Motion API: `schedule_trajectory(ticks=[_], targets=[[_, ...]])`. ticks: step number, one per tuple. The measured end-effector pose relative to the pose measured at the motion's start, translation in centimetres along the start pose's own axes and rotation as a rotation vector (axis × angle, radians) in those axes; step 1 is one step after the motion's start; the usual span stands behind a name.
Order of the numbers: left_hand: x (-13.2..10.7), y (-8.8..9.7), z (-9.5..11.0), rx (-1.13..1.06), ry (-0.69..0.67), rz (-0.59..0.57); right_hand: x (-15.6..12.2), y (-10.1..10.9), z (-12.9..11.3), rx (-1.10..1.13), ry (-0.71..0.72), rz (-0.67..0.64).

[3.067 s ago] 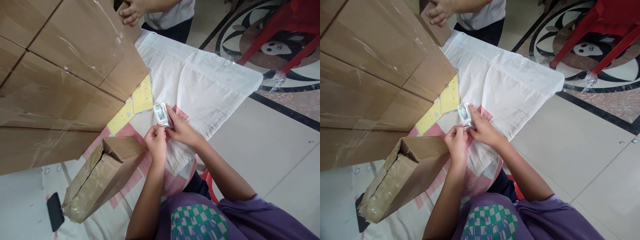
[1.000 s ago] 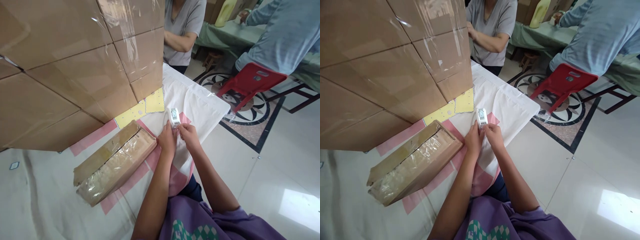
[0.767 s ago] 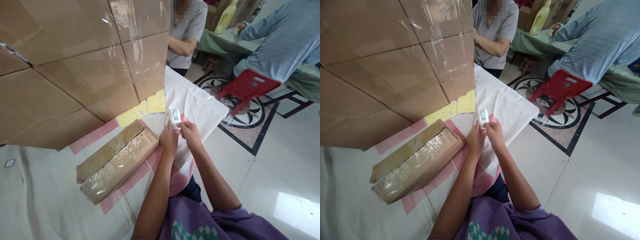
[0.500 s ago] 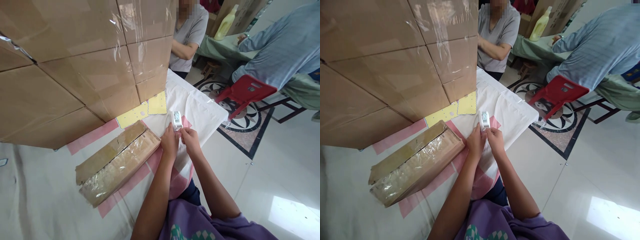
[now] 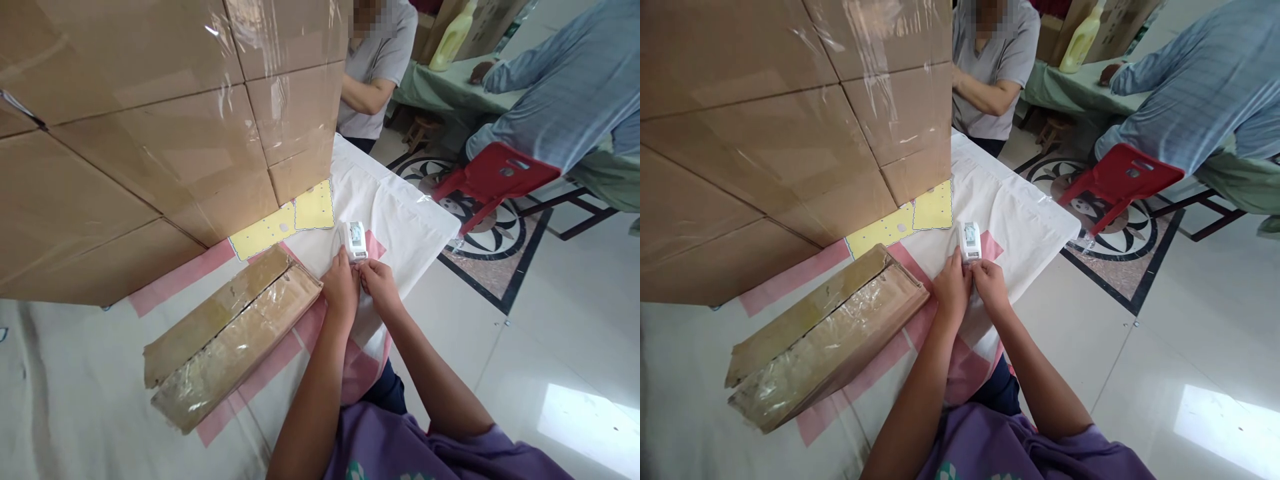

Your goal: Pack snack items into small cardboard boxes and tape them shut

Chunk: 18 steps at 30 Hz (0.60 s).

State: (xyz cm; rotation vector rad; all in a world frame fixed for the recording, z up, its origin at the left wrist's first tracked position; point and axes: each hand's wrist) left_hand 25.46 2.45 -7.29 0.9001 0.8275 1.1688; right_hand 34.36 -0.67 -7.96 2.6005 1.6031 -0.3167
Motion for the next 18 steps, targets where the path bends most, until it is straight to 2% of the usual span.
schedule_trajectory(ticks=[6,12,15,18], targets=[[0.0,-0.1,0.0,0.017,0.001,-0.019,-0.3,0.2,-0.1,-0.113,0.074,-0.008],[-0.6,0.5,-0.7,-0.165,-0.023,0.028,-2.2,0.0,-1.1,-0.046,0.106,-0.060],[-2.2,1.5,-0.8,-0.317,-0.080,0.027,-4.2,-0.8,-3.3,-0.008,0.136,-0.115],[-5.2,2.4,-1.0,-0.370,-0.108,-0.016,-6.7,-2.0,-6.7,-0.064,0.220,-0.200]])
Point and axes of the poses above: each hand's wrist, its own x-axis towards the middle knuckle, its own y-axis out of the back of the hand, z = x × y, and after that the axes turned 11 degrees about x, right-handed
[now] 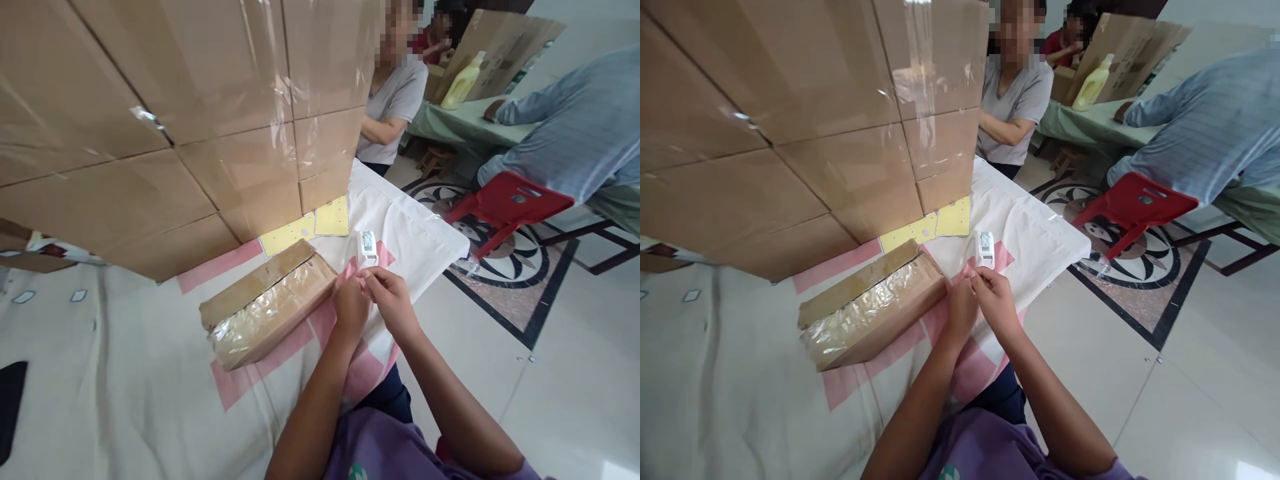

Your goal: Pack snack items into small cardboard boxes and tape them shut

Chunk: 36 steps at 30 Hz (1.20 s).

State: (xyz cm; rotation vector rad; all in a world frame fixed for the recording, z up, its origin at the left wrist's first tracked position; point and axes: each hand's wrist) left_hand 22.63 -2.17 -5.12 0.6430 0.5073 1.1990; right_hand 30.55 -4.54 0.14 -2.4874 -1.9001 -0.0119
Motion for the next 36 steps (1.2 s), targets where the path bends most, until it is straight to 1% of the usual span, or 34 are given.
schedule_trajectory(ticks=[2,3,4,5,6,7,8,10,11,13,14,15,17,19,20,22,24,26,28,30,33,36], targets=[[-2.7,0.9,-0.1,-0.006,0.003,-0.030,-0.7,-1.1,-2.8,-0.065,0.070,-0.062],[-4.1,1.6,-0.3,-0.012,-0.018,-0.061,-1.0,-1.7,-4.0,-0.092,0.099,-0.099],[-5.7,2.7,-0.6,-0.015,-0.062,-0.115,-1.2,-2.4,-5.0,-0.111,0.115,-0.144],[-7.2,4.2,-1.0,-0.015,-0.136,-0.187,-1.4,-3.1,-5.8,-0.123,0.114,-0.195],[-8.7,6.0,-1.4,-0.013,-0.218,-0.261,-1.5,-3.8,-6.5,-0.132,0.098,-0.250],[-10.0,8.2,-1.9,0.004,-0.310,-0.355,-1.6,-4.6,-7.0,-0.140,0.076,-0.304],[-11.2,10.7,-2.4,0.037,-0.389,-0.415,-1.6,-5.4,-7.3,-0.147,0.056,-0.351],[-12.8,16.0,-3.4,0.072,-0.491,-0.452,-1.6,-6.9,-7.6,-0.148,0.027,-0.431],[-13.1,18.6,-3.9,0.096,-0.522,-0.455,-1.6,-7.7,-7.6,-0.143,0.011,-0.464],[-12.5,23.2,-4.9,0.118,-0.557,-0.344,-1.4,-8.9,-7.5,-0.138,-0.043,-0.522],[-11.7,25.1,-5.4,0.140,-0.526,-0.274,-1.3,-9.5,-7.5,-0.142,-0.082,-0.552],[-10.7,26.5,-5.9,0.177,-0.476,-0.194,-1.2,-9.9,-7.5,-0.152,-0.123,-0.579],[-8.0,28.3,-6.7,0.320,-0.347,-0.026,-0.8,-10.7,-7.6,-0.179,-0.206,-0.622],[-5.4,28.7,-7.4,0.471,-0.252,0.081,-0.5,-11.2,-7.8,-0.199,-0.288,-0.640],[-4.3,28.6,-7.7,0.516,-0.225,0.108,-0.3,-11.4,-7.9,-0.205,-0.320,-0.640],[-2.7,28.0,-8.3,0.508,-0.209,0.126,0.0,-11.5,-8.1,-0.204,-0.366,-0.632],[-1.9,27.1,-8.7,0.424,-0.222,0.121,0.1,-11.5,-8.2,-0.181,-0.398,-0.608],[-1.6,26.4,-9.1,0.366,-0.265,0.099,0.0,-11.6,-8.4,-0.152,-0.430,-0.579],[-1.4,25.8,-9.4,0.349,-0.313,0.051,-0.1,-11.9,-8.5,-0.124,-0.448,-0.557],[-1.2,25.4,-9.6,0.332,-0.333,-0.005,-0.1,-12.4,-8.5,-0.100,-0.455,-0.543],[-1.0,25.0,-10.1,0.312,-0.294,-0.074,0.0,-13.3,-8.3,-0.089,-0.462,-0.492],[-0.8,24.8,-10.6,0.289,-0.261,-0.130,0.4,-13.8,-8.0,-0.129,-0.505,-0.454]])
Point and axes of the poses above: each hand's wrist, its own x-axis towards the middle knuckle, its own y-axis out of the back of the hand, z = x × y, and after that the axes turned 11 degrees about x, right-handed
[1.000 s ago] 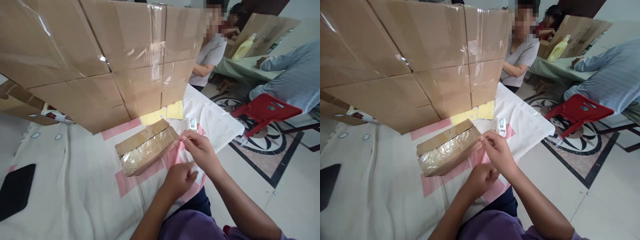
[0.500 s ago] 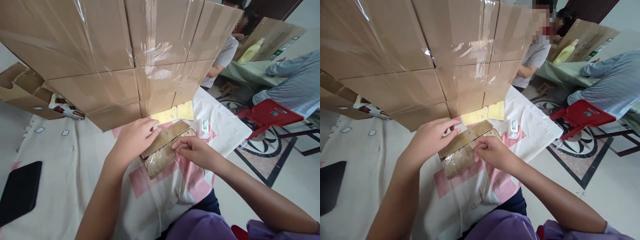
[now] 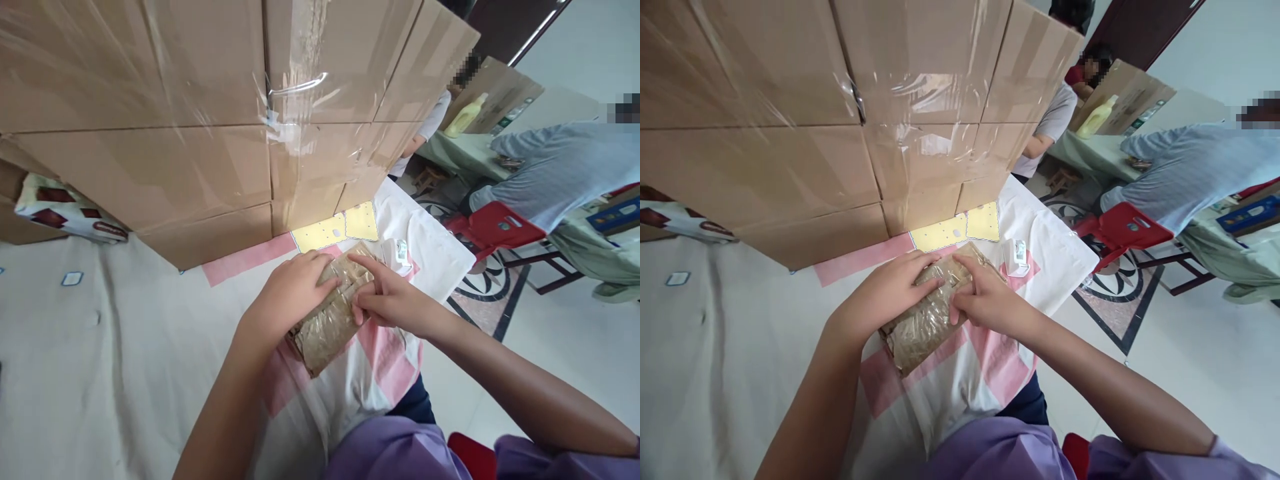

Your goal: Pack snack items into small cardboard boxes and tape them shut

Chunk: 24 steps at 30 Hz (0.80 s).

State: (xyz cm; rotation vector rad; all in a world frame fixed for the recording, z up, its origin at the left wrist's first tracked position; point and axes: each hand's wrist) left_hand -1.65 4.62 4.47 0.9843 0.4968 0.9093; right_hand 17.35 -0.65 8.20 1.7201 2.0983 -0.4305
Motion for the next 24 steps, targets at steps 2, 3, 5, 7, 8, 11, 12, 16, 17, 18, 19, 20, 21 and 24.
schedule_trajectory(ticks=[2,3,5,7,8,11,12,16,17,18,19,20,21,24], targets=[[0.0,-0.1,-0.2,-0.018,0.003,-0.011,0.3,0.0,0.0,-0.020,-0.030,0.008],[0.0,-0.1,-0.2,-0.020,0.005,-0.012,0.4,0.0,-0.1,-0.031,-0.035,0.011],[-0.1,-0.1,-0.1,-0.011,0.016,-0.018,0.6,-0.1,-0.1,-0.055,-0.036,0.016],[-0.1,0.0,0.1,0.013,0.025,-0.039,0.8,-0.1,-0.2,-0.067,-0.040,0.020],[-0.1,0.1,0.2,0.030,0.026,-0.056,0.9,-0.2,-0.2,-0.063,-0.041,0.024],[-0.1,0.1,0.4,0.086,0.037,-0.089,1.1,-0.3,-0.2,-0.032,-0.022,0.075],[0.0,0.1,0.5,0.101,0.046,-0.098,1.1,-0.3,-0.2,-0.035,-0.021,0.090],[0.0,-0.1,0.8,0.150,0.088,-0.135,1.3,-0.4,-0.2,-0.179,-0.072,0.058],[0.0,-0.1,0.8,0.165,0.093,-0.137,1.4,-0.5,-0.3,-0.219,-0.076,0.039],[0.0,-0.1,0.9,0.179,0.094,-0.134,1.4,-0.5,-0.3,-0.250,-0.068,0.026],[0.0,-0.1,1.0,0.190,0.093,-0.126,1.4,-0.5,-0.3,-0.275,-0.045,0.023],[-0.1,-0.1,1.1,0.195,0.091,-0.121,1.4,-0.4,-0.3,-0.304,-0.007,0.024],[-0.2,0.0,1.1,0.195,0.088,-0.119,1.3,-0.2,-0.3,-0.350,0.049,0.033],[-0.4,0.2,1.2,0.192,0.091,-0.112,0.6,0.9,-0.1,-0.636,0.294,0.116]])
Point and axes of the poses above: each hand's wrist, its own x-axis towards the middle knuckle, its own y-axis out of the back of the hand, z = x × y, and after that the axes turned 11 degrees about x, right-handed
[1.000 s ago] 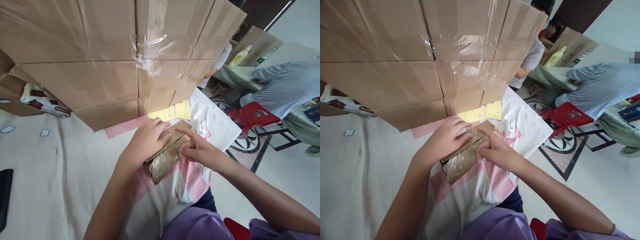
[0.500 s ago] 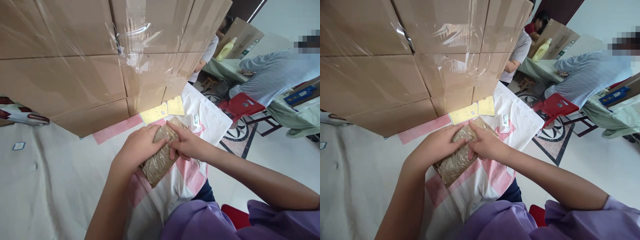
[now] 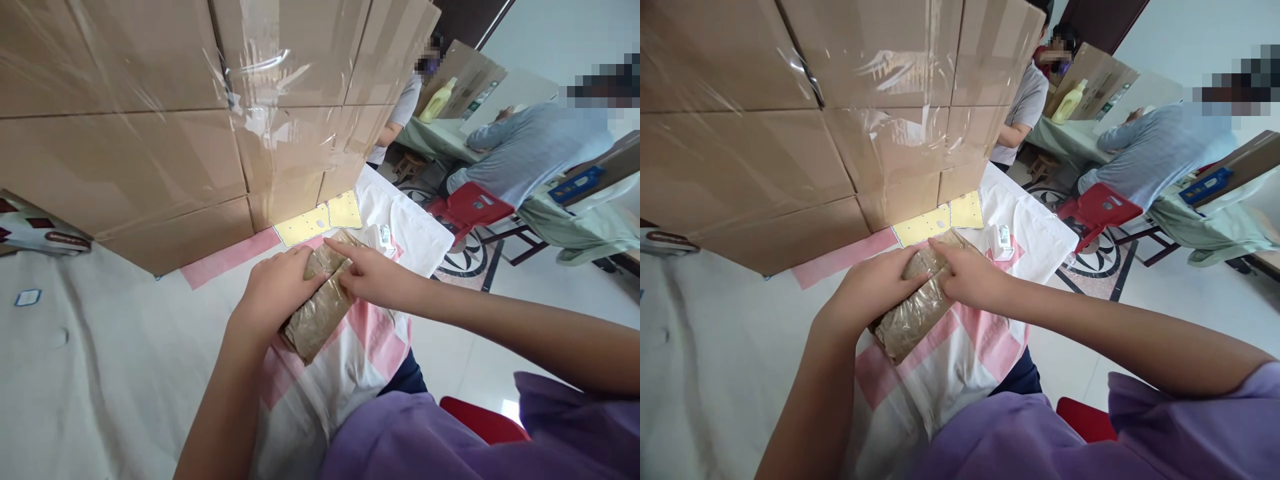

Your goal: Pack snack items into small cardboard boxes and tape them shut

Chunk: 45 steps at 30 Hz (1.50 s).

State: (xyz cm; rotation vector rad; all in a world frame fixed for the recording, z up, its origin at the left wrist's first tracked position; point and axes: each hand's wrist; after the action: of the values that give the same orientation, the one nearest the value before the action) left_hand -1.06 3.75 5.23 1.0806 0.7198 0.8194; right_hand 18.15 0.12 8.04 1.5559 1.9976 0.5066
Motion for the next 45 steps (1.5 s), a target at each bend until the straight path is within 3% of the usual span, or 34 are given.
schedule_trajectory(ticks=[3,5,8,14,24,39,45], targets=[[-0.2,0.2,0.0,-0.003,0.013,0.033,-1.4,1.4,1.4,-0.319,0.307,0.092],[-0.3,0.3,-0.1,-0.021,0.004,0.077,-2.3,2.1,2.6,-0.434,0.507,0.071],[-0.4,0.3,-0.1,-0.042,-0.026,0.148,-3.2,2.4,4.2,-0.544,0.653,0.017],[-0.2,-0.2,0.0,-0.031,-0.024,0.132,-3.6,1.7,6.0,-0.606,0.727,-0.041],[0.0,-0.3,0.1,-0.019,0.034,0.060,-3.0,0.4,8.5,-0.564,0.776,0.001],[0.4,-0.2,-0.3,-0.029,0.057,0.009,-2.9,1.7,7.0,-0.542,0.799,-0.141],[0.4,0.0,0.0,-0.001,0.018,0.018,-2.7,1.6,7.4,-0.583,0.836,-0.096]])
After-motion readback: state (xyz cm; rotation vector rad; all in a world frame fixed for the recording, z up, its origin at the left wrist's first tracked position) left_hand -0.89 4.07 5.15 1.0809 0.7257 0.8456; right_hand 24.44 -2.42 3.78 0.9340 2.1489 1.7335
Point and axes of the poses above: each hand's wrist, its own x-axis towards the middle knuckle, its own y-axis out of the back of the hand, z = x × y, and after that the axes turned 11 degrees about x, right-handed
